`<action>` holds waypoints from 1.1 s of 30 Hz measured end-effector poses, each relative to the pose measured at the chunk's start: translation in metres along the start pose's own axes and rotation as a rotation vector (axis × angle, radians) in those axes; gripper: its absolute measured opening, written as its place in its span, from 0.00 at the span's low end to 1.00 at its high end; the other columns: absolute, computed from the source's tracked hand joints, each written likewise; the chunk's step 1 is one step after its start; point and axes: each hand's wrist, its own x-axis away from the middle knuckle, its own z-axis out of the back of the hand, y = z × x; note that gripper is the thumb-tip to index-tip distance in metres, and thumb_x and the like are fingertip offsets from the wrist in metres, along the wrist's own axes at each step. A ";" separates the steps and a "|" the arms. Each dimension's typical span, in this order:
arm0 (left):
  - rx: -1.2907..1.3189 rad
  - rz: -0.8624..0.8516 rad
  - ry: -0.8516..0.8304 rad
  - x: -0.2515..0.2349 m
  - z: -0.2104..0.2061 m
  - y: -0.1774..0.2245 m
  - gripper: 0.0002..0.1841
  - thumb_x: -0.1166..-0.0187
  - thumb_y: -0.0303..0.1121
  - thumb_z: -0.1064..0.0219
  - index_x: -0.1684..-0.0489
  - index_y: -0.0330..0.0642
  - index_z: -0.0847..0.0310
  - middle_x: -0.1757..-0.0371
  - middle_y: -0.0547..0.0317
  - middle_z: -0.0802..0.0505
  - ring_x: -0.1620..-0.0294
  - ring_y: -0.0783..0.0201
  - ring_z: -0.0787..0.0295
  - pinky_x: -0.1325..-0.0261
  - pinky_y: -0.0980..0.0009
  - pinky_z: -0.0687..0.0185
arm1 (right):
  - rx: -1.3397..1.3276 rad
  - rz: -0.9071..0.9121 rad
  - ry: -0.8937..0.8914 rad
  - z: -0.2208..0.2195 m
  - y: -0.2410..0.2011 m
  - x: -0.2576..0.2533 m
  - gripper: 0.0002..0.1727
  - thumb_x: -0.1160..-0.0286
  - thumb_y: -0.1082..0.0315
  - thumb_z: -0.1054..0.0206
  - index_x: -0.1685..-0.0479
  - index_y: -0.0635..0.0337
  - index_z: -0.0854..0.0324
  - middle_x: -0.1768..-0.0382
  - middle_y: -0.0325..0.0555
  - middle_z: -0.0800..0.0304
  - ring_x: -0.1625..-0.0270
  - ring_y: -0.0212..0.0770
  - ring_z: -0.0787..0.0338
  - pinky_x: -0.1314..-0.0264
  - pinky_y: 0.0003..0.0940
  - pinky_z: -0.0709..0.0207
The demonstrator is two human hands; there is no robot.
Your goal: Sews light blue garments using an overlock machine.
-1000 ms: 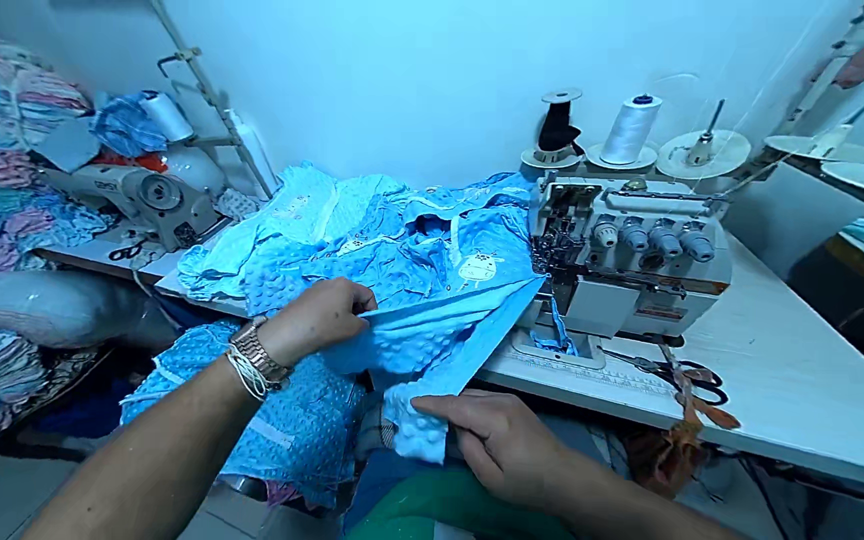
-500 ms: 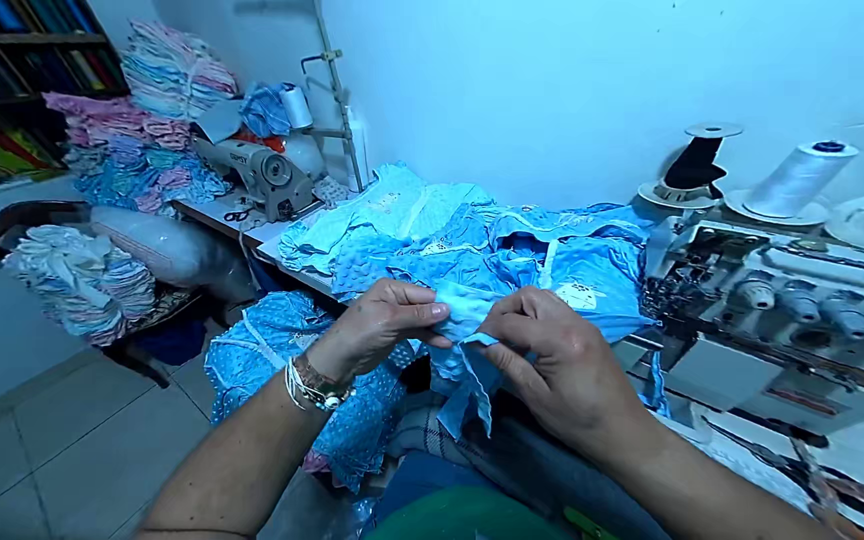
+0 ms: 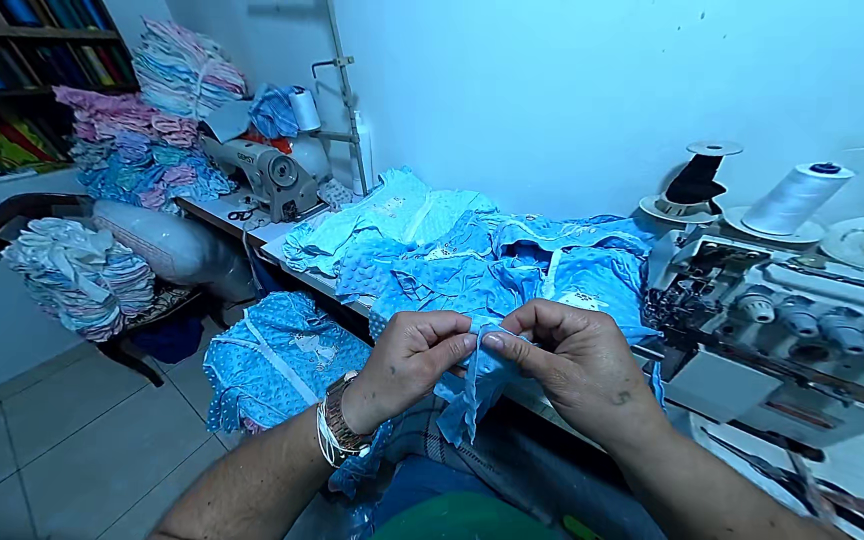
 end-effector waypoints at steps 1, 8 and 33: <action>-0.034 -0.025 -0.007 0.000 0.000 0.000 0.10 0.15 0.22 0.41 0.63 0.31 0.13 0.72 0.58 0.10 0.73 0.72 0.11 0.66 0.76 0.10 | -0.004 -0.004 0.005 0.001 0.000 0.000 0.07 0.31 0.63 0.23 0.72 0.49 0.14 0.82 0.31 0.16 0.82 0.26 0.20 0.82 0.18 0.27; -0.206 -0.173 -0.050 0.004 -0.008 0.003 0.09 0.28 0.25 0.26 0.55 0.30 0.15 0.62 0.58 0.06 0.60 0.71 0.05 0.52 0.72 0.05 | 0.072 0.071 0.053 0.002 -0.005 0.009 0.07 0.30 0.59 0.24 0.72 0.46 0.14 0.80 0.26 0.16 0.80 0.22 0.20 0.80 0.16 0.28; -0.747 -0.698 -0.021 0.005 -0.018 0.016 0.11 0.21 0.24 0.41 0.61 0.32 0.10 0.64 0.53 0.04 0.58 0.68 0.06 0.50 0.76 0.13 | 0.322 0.380 0.087 0.020 -0.020 0.039 0.09 0.23 0.62 0.31 0.56 0.52 0.06 0.59 0.29 0.08 0.55 0.22 0.11 0.53 0.15 0.16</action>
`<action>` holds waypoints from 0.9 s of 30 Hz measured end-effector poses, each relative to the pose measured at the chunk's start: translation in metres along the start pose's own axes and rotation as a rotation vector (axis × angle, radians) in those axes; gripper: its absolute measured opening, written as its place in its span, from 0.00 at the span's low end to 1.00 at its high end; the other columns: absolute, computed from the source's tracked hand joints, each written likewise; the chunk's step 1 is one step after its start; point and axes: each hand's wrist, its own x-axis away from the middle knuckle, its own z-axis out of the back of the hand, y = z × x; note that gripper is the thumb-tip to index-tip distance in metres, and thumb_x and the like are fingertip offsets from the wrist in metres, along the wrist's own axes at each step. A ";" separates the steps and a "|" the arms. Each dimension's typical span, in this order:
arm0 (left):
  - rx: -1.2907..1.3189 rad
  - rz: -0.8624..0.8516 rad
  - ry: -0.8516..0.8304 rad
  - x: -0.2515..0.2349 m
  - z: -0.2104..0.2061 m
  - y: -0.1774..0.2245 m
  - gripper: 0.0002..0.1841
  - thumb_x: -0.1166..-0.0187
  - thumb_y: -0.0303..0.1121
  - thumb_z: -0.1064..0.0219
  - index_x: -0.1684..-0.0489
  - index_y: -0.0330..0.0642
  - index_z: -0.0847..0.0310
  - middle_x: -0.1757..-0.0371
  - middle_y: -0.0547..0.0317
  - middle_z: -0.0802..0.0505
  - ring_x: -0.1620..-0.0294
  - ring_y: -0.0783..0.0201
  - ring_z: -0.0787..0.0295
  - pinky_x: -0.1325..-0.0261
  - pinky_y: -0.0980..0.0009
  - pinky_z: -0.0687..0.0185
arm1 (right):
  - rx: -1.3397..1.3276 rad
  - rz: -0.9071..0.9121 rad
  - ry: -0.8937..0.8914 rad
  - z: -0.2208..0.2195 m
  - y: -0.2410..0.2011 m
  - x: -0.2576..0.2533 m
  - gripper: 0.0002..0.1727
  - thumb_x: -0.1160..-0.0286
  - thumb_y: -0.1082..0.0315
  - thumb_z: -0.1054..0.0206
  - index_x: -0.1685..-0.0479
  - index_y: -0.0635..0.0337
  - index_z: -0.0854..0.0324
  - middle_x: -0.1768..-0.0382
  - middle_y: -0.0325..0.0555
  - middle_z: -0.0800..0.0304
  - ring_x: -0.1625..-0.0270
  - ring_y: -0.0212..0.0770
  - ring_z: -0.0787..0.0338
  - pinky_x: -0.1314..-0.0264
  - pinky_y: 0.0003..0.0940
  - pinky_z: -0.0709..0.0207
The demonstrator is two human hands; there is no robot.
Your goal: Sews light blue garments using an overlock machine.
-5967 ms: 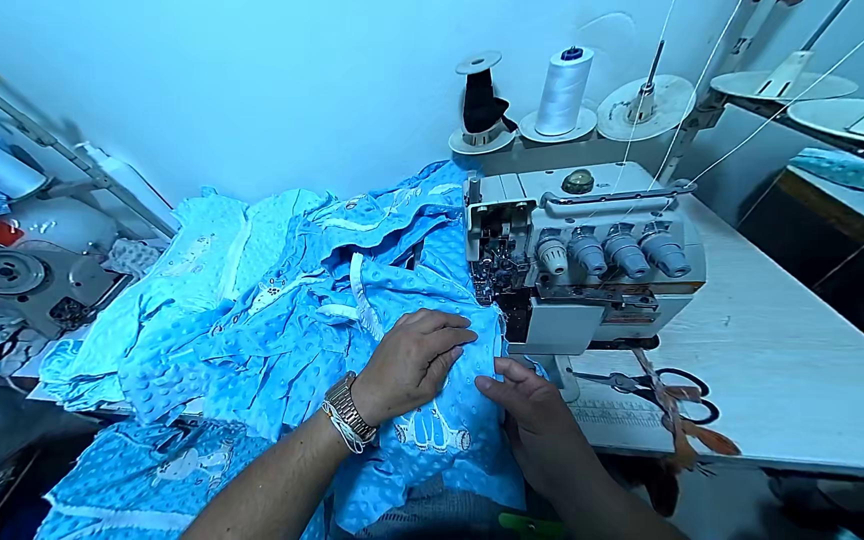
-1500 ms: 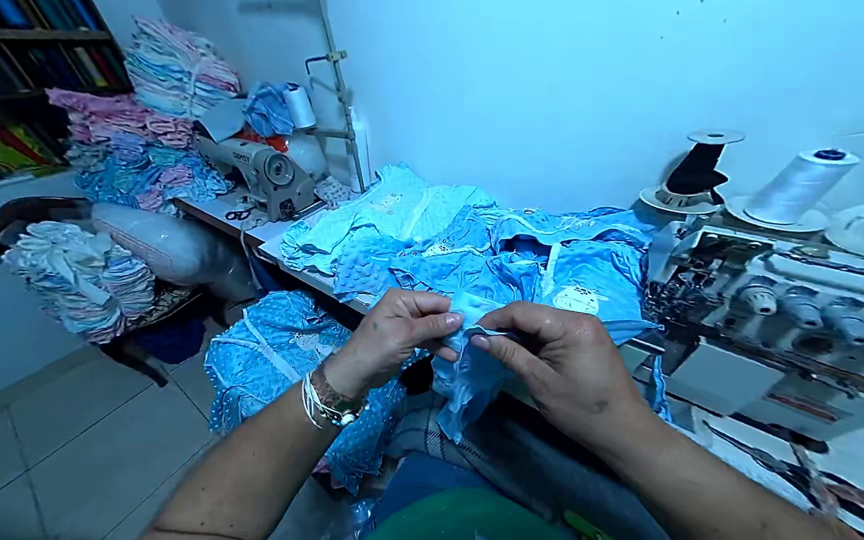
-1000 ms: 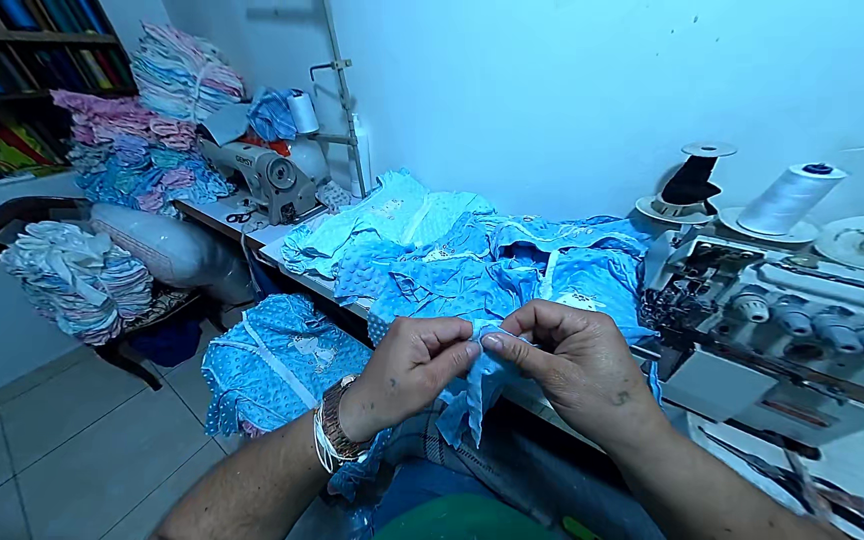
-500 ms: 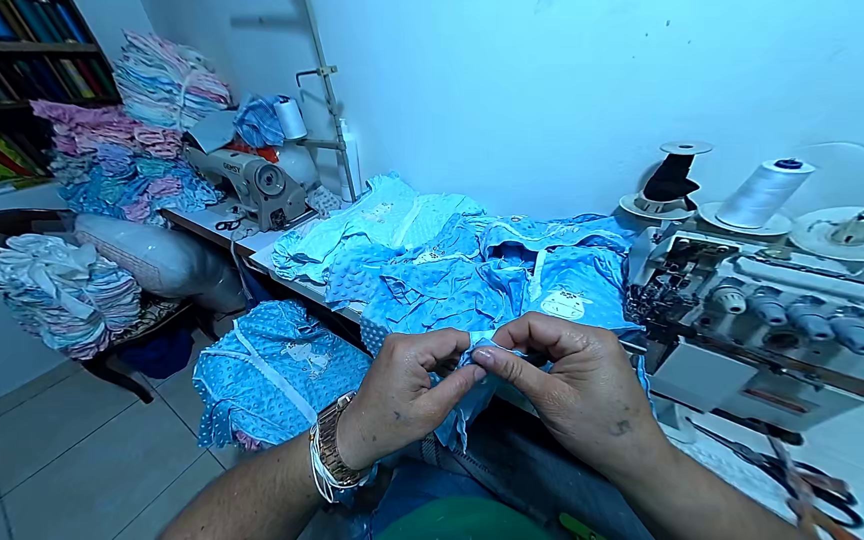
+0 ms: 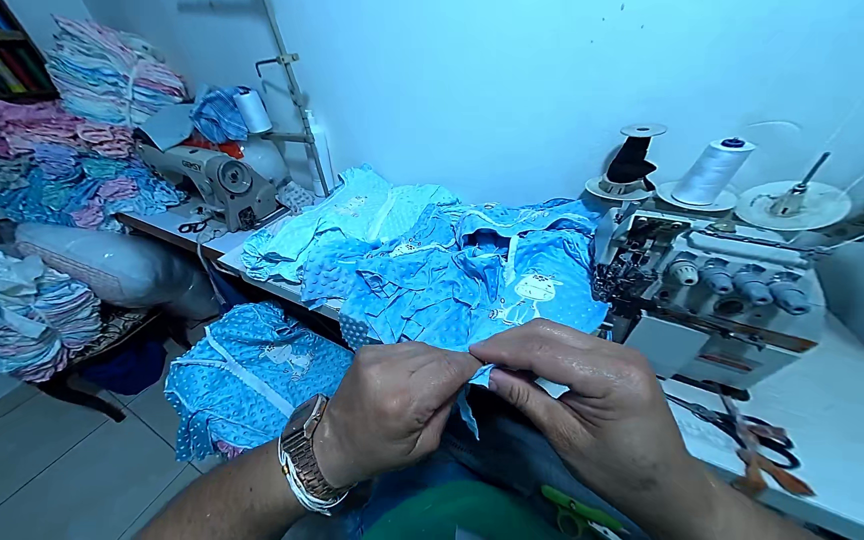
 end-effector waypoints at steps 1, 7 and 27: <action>0.007 -0.005 0.007 -0.002 0.000 0.002 0.10 0.21 0.24 0.40 0.61 0.32 0.10 0.64 0.53 0.04 0.59 0.68 0.07 0.51 0.77 0.13 | -0.015 0.020 0.027 0.001 -0.001 0.003 0.08 0.23 0.64 0.31 0.58 0.53 0.06 0.60 0.30 0.08 0.55 0.22 0.11 0.53 0.16 0.15; 0.401 0.353 -0.175 0.014 -0.001 -0.002 0.16 0.19 0.47 0.33 0.71 0.46 0.11 0.72 0.72 0.08 0.67 0.83 0.12 0.63 0.84 0.16 | 0.055 0.139 0.105 0.002 -0.004 0.044 0.07 0.18 0.69 0.33 0.58 0.56 0.08 0.57 0.40 0.04 0.49 0.32 0.07 0.45 0.25 0.14; 1.205 1.696 0.024 0.017 -0.142 -0.016 0.13 0.18 0.35 0.31 0.41 0.40 0.18 0.55 0.52 0.04 0.58 0.62 0.05 0.56 0.64 0.07 | -0.186 -0.188 0.042 -0.007 0.028 0.197 0.12 0.12 0.63 0.38 0.53 0.56 0.09 0.51 0.41 0.02 0.36 0.36 0.08 0.27 0.31 0.18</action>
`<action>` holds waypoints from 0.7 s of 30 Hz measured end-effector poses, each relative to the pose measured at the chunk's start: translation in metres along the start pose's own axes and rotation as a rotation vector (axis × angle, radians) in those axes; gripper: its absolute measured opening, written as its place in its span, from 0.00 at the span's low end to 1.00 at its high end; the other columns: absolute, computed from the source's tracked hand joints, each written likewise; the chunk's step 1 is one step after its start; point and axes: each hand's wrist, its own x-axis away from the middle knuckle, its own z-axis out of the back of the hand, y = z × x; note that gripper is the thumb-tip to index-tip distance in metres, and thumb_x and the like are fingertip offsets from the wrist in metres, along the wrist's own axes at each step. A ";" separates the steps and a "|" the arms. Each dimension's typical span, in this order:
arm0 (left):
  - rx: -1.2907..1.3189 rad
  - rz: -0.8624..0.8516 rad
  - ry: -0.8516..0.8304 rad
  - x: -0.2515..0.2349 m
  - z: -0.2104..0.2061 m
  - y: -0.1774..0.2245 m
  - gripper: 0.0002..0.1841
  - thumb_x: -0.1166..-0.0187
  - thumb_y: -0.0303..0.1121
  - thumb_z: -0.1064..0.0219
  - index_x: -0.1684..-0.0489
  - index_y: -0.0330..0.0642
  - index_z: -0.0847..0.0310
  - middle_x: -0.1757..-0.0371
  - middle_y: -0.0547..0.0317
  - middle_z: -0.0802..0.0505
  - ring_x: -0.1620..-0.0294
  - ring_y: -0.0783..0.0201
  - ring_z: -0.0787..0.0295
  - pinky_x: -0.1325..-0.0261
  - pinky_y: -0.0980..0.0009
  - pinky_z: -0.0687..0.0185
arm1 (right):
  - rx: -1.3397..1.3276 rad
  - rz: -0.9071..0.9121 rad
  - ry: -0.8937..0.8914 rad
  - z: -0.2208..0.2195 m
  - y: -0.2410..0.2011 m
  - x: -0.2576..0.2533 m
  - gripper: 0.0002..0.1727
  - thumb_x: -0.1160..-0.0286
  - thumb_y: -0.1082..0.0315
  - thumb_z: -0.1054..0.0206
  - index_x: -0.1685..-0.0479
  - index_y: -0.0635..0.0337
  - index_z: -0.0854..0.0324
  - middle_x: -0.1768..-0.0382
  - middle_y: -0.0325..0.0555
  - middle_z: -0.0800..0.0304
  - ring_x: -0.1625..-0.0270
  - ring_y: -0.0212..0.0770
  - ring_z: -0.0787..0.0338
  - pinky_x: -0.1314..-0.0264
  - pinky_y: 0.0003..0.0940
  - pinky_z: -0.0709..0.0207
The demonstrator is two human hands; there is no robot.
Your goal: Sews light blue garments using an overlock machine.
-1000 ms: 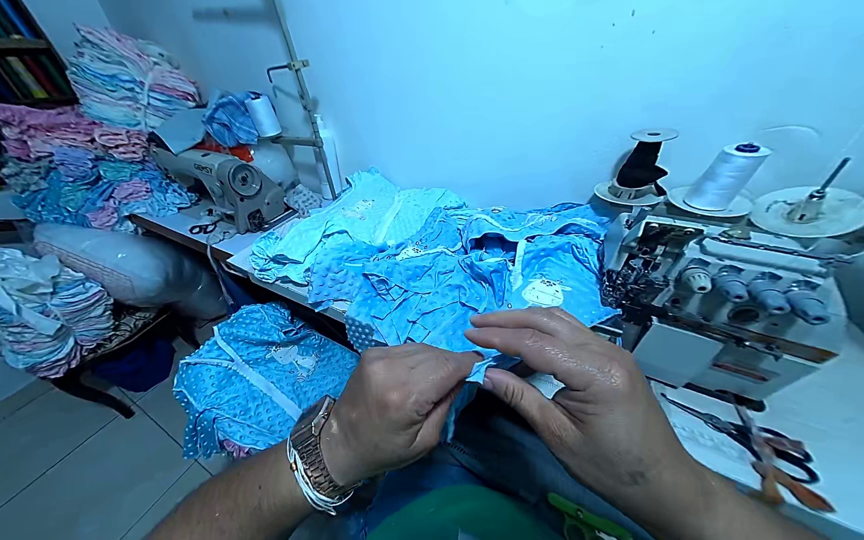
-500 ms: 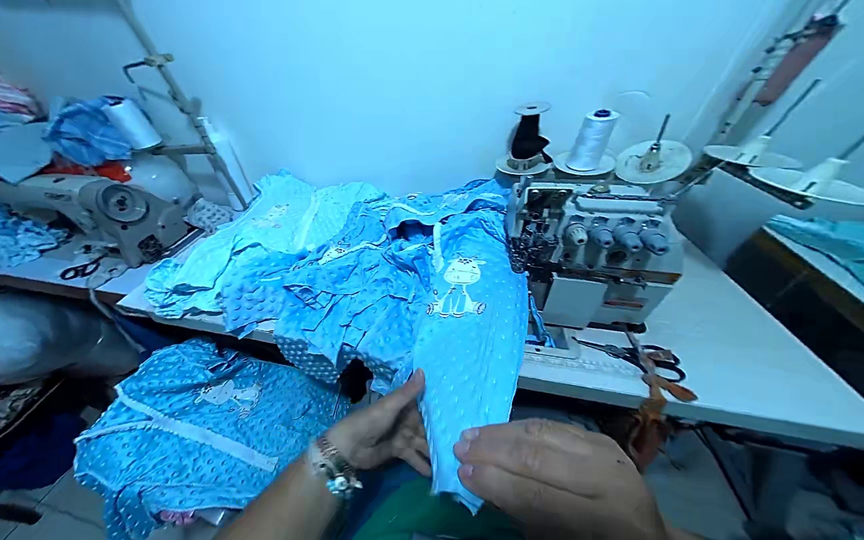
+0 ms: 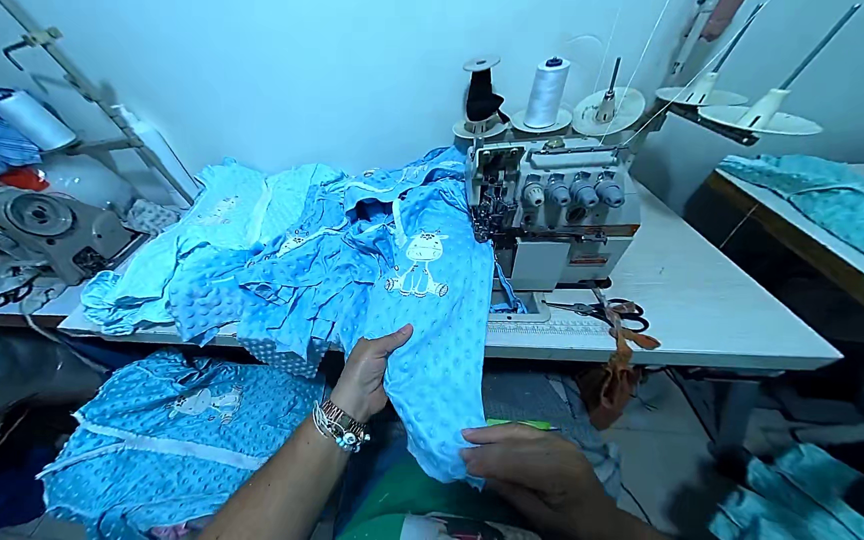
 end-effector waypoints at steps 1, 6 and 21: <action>-0.021 -0.056 -0.007 0.001 0.002 0.000 0.15 0.19 0.34 0.30 0.38 0.42 0.19 0.52 0.54 0.04 0.56 0.63 0.05 0.53 0.64 0.07 | -0.012 0.015 0.001 -0.001 0.002 0.002 0.12 0.12 0.63 0.38 0.53 0.57 0.09 0.50 0.42 0.02 0.37 0.36 0.07 0.28 0.31 0.17; -0.038 -0.076 0.050 -0.006 0.007 -0.013 0.17 0.18 0.34 0.30 0.34 0.43 0.21 0.50 0.53 0.05 0.54 0.62 0.05 0.53 0.63 0.07 | -0.195 -0.023 -0.074 -0.012 0.009 0.016 0.12 0.13 0.64 0.36 0.55 0.63 0.09 0.52 0.48 0.02 0.42 0.36 0.04 0.32 0.29 0.15; -0.421 -0.228 -0.024 -0.054 0.011 0.011 0.02 0.24 0.22 0.28 0.63 0.35 0.10 0.70 0.58 0.04 0.70 0.71 0.07 0.62 0.77 0.12 | -0.025 -0.084 0.023 0.014 0.031 0.012 0.11 0.15 0.68 0.35 0.60 0.63 0.08 0.57 0.50 0.01 0.43 0.38 0.04 0.31 0.28 0.17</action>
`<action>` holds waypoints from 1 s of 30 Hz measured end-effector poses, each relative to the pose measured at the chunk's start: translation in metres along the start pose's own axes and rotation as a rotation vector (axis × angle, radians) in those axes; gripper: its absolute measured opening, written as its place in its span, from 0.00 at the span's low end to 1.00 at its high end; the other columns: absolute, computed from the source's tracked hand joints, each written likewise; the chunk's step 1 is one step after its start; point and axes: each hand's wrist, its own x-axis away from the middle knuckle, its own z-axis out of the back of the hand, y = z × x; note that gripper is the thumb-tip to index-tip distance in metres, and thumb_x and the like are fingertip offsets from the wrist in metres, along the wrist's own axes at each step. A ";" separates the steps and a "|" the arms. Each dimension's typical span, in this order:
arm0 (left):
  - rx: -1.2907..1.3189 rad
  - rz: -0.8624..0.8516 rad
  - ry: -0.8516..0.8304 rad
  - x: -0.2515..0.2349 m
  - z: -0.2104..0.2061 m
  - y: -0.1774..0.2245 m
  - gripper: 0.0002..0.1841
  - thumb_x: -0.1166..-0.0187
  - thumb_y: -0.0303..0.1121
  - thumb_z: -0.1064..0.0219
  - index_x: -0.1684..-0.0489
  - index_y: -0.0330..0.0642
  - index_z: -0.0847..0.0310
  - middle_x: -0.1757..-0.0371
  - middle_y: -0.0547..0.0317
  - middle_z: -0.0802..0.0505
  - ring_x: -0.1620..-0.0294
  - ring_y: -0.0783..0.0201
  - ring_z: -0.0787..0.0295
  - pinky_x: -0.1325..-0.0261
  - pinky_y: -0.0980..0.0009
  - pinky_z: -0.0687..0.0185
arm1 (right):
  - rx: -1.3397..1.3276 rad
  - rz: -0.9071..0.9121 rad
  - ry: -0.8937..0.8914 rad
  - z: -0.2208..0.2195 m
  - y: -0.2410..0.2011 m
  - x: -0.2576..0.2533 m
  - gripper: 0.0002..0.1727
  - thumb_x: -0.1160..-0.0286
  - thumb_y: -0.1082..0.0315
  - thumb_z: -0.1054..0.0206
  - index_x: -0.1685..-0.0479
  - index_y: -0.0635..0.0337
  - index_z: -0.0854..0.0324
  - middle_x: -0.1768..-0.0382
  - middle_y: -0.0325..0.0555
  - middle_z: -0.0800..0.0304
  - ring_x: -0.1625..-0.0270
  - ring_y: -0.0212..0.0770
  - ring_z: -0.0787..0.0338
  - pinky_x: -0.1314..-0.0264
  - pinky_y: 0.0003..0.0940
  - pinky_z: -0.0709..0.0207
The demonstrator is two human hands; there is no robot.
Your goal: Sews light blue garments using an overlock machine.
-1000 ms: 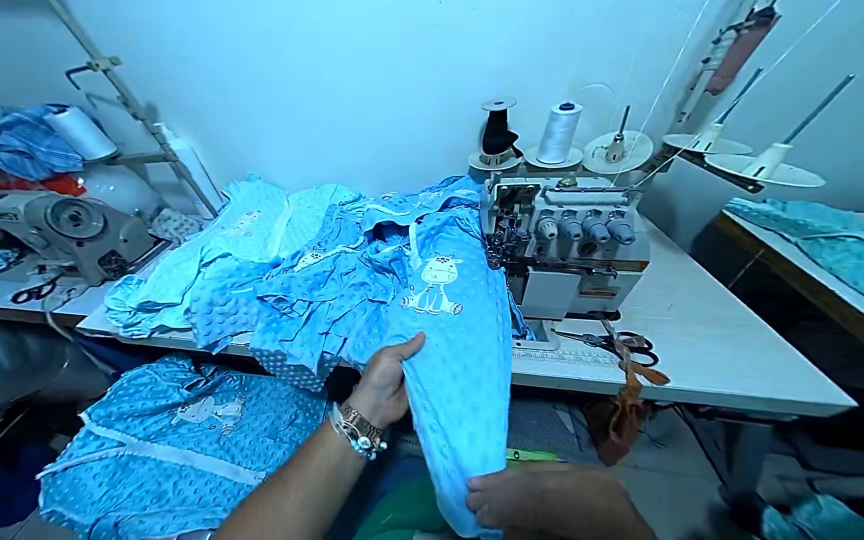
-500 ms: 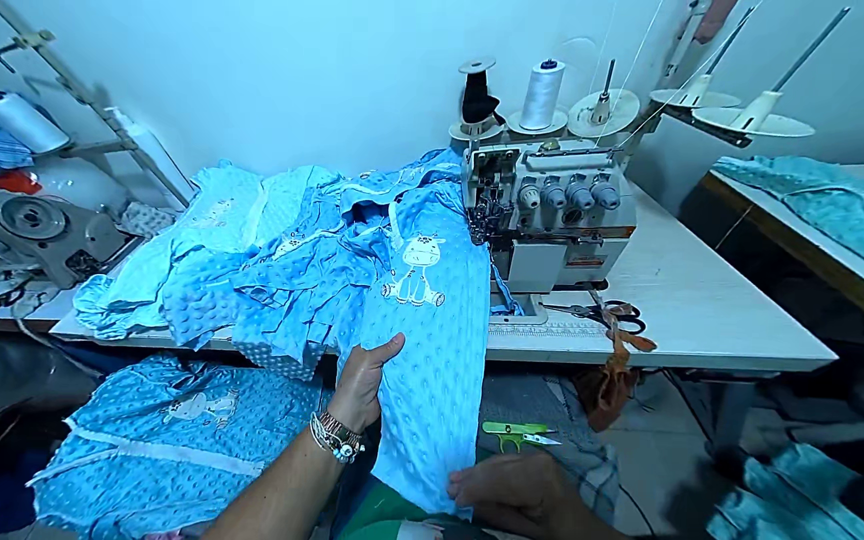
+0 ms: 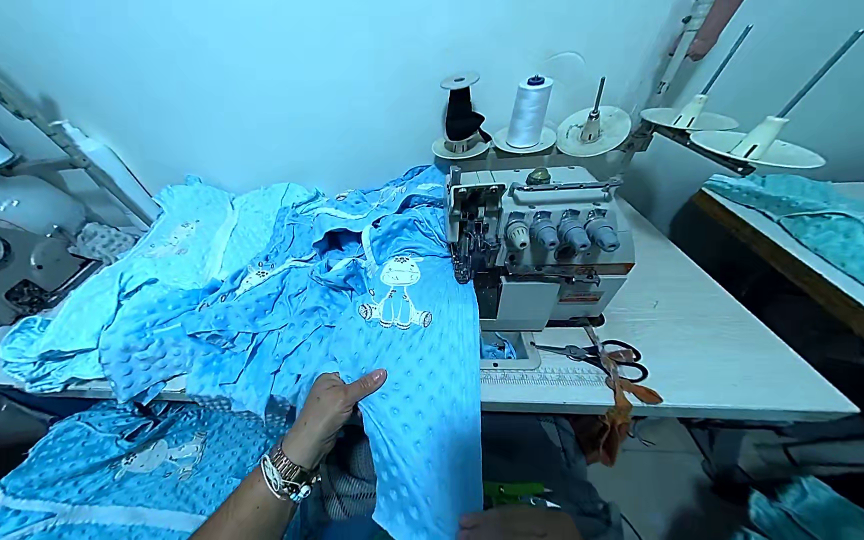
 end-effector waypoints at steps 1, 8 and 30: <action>-0.042 -0.022 0.007 -0.004 -0.001 0.006 0.02 0.25 0.23 0.28 0.61 0.35 0.09 0.67 0.59 0.03 0.64 0.71 0.05 0.54 0.74 0.10 | 0.008 -0.003 0.005 0.003 0.003 -0.004 0.12 0.14 0.68 0.36 0.59 0.63 0.08 0.56 0.50 0.01 0.43 0.38 0.04 0.31 0.29 0.17; -0.363 0.041 0.193 -0.043 -0.002 0.040 0.14 0.25 0.39 0.23 0.68 0.34 0.11 0.70 0.57 0.06 0.66 0.67 0.10 0.53 0.63 0.14 | 0.036 -0.001 0.065 0.020 0.022 -0.040 0.12 0.12 0.65 0.37 0.58 0.60 0.09 0.56 0.46 0.02 0.42 0.36 0.05 0.32 0.30 0.15; -0.604 -0.041 0.142 -0.190 -0.008 0.080 0.19 0.18 0.42 0.30 0.59 0.30 0.12 0.57 0.44 0.08 0.50 0.55 0.13 0.40 0.47 0.22 | 0.346 0.197 0.092 0.074 0.109 -0.154 0.10 0.18 0.70 0.35 0.61 0.60 0.08 0.56 0.41 0.03 0.40 0.34 0.08 0.32 0.27 0.16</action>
